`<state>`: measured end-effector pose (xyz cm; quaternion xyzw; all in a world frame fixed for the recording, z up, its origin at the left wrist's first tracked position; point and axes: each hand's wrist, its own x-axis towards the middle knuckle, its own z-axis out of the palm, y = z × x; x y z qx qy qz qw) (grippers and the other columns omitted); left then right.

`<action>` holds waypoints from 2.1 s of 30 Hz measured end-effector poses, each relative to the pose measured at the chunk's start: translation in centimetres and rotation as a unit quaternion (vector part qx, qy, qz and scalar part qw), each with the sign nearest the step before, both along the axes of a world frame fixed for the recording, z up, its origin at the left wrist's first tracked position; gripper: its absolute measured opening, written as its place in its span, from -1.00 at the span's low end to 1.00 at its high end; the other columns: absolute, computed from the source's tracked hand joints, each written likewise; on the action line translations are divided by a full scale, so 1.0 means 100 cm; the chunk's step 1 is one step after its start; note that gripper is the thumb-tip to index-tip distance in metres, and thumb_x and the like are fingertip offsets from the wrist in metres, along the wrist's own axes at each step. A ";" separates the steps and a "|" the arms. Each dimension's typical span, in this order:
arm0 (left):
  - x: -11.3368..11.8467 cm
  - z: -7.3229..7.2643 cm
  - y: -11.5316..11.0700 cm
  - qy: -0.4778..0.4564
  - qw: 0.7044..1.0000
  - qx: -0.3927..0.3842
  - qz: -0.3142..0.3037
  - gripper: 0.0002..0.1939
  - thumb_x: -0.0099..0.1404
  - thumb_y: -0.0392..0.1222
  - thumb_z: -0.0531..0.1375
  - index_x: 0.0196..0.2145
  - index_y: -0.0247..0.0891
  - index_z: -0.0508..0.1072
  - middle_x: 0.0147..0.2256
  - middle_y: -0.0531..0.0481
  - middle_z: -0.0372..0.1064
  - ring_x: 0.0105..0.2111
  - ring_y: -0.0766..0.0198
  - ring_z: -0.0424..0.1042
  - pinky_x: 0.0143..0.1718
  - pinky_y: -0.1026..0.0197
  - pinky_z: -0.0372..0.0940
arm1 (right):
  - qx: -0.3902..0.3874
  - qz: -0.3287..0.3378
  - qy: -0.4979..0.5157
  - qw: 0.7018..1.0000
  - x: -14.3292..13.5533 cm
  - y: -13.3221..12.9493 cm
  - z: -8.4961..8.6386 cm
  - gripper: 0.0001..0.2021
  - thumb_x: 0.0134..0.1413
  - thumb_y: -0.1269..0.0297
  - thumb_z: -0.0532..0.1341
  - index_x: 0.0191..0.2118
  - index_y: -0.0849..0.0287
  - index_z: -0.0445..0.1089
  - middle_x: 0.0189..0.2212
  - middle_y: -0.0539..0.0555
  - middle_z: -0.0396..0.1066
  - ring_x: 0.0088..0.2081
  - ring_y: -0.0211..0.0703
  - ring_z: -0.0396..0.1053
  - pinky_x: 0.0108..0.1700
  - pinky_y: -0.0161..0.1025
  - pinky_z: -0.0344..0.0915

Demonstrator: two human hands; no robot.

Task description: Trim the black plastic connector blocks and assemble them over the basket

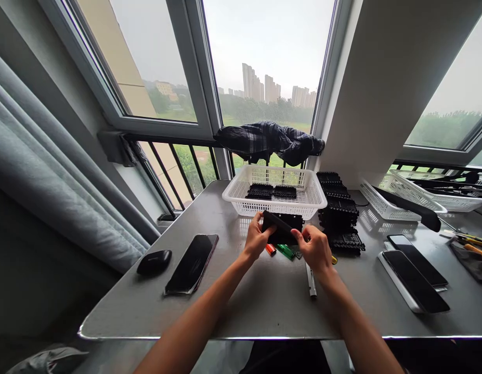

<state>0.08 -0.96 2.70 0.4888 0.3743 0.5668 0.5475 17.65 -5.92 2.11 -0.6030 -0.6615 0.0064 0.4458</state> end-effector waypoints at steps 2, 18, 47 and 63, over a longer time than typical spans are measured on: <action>-0.001 0.000 0.000 0.003 1.000 0.001 -0.005 -0.58 -0.07 -0.17 0.34 -0.28 -0.22 0.26 -0.55 0.14 0.39 -0.59 0.31 0.39 -0.53 0.30 0.31 | -0.004 0.009 -0.002 1.000 -0.002 0.001 -0.001 -0.52 0.23 -0.14 0.04 -0.56 0.12 0.14 -0.60 -0.04 0.23 -0.54 -0.24 0.15 -0.42 -0.28 0.02; 0.004 -0.004 -0.005 0.046 0.997 -0.010 -0.055 -0.60 -0.03 -0.17 0.34 -0.29 -0.22 0.24 -0.59 0.15 0.36 -0.64 0.35 0.34 -0.62 0.37 0.20 | -0.026 -0.090 0.068 0.993 -0.004 -0.005 0.006 -0.53 0.02 -0.25 0.17 -0.34 0.12 0.23 -0.39 0.02 0.28 -0.41 -0.13 0.29 -0.37 -0.25 0.15; 0.006 -0.015 0.004 -0.032 0.996 -0.072 -0.030 -0.42 0.01 0.15 0.35 -0.16 -0.23 0.26 -0.35 0.05 0.40 -0.48 0.33 0.41 -0.48 0.30 0.32 | -0.102 0.117 0.272 0.950 0.013 0.000 0.015 -0.54 -0.08 -0.08 0.33 -0.19 0.23 0.54 -0.37 0.11 0.52 -0.33 -0.06 0.43 -0.26 -0.22 0.31; 0.008 -0.001 -0.009 0.081 0.986 0.029 -0.140 -0.52 -0.01 -0.05 0.38 -0.15 -0.28 0.41 -0.31 -0.08 0.52 -0.33 0.14 0.51 -0.30 0.17 0.37 | -0.074 0.097 0.305 0.944 0.011 0.000 0.013 -0.47 -0.08 -0.08 0.34 -0.07 0.24 0.50 -0.41 0.09 0.49 -0.51 -0.22 0.31 -0.42 -0.29 0.24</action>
